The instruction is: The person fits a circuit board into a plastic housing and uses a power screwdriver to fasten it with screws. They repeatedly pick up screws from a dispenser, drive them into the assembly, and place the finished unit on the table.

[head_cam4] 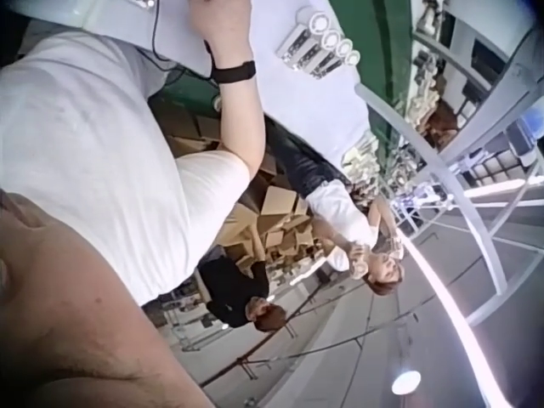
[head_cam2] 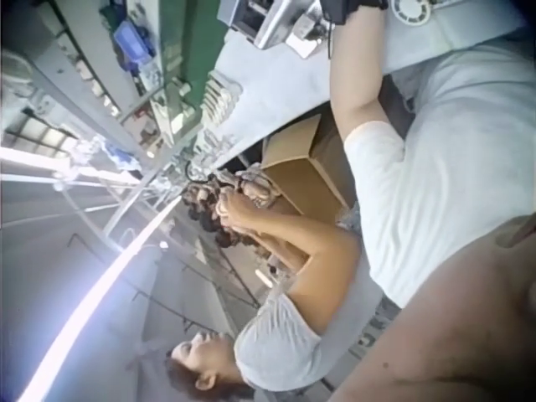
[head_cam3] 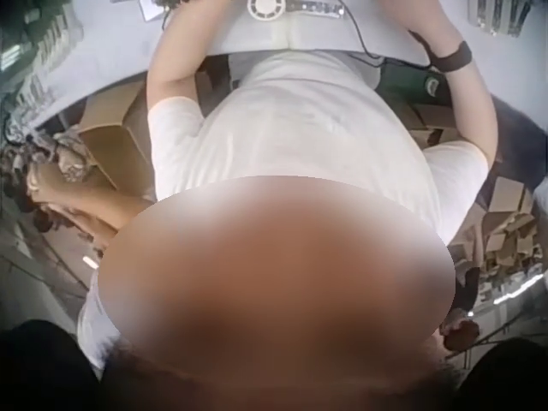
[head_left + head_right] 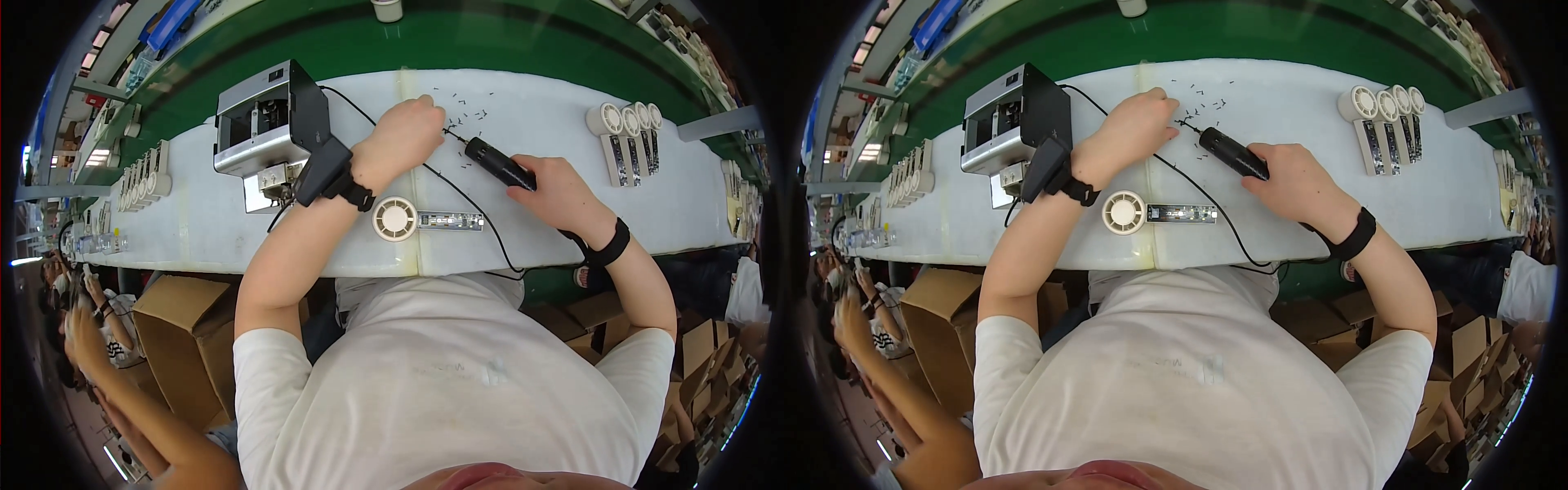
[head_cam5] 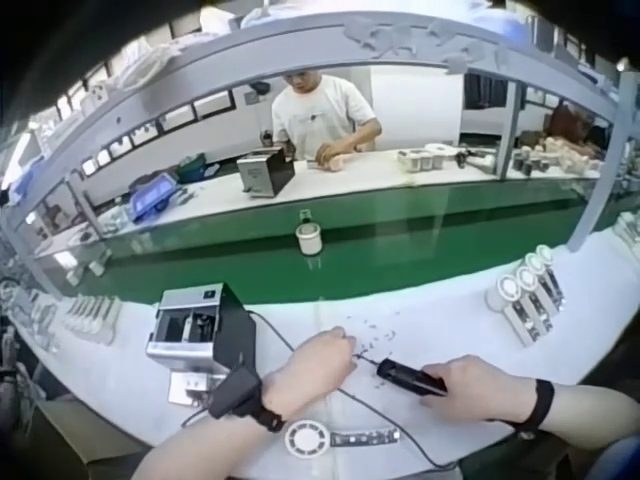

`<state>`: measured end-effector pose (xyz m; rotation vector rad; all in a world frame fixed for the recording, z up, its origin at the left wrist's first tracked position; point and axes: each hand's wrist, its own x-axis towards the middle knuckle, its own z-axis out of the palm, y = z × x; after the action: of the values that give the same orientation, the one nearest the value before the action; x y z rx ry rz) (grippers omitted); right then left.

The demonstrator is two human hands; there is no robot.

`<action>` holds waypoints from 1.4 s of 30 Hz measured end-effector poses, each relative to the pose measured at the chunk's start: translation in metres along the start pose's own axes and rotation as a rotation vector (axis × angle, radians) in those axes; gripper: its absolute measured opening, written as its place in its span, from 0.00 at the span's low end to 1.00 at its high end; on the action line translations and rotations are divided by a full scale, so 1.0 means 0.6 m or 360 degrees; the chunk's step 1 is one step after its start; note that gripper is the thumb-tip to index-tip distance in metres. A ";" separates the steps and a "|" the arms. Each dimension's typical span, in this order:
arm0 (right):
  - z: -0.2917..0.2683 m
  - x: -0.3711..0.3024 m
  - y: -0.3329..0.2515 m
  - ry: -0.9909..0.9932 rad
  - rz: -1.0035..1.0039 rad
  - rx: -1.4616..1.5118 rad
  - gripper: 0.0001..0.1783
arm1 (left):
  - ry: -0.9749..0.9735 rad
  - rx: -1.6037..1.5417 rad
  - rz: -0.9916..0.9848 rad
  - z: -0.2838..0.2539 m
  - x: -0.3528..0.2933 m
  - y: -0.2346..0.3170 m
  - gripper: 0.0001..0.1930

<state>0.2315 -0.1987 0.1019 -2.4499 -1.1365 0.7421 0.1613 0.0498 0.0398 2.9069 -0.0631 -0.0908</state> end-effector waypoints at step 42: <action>-0.017 0.005 0.044 0.0053 0.0149 0.0077 0.24 | 0.0777 0.0010 -0.0637 -0.211 -0.216 -0.133 0.05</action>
<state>0.2548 -0.2136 0.0959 -2.4794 -0.9858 0.7442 0.0436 0.1631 0.1516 2.8146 0.5966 0.5477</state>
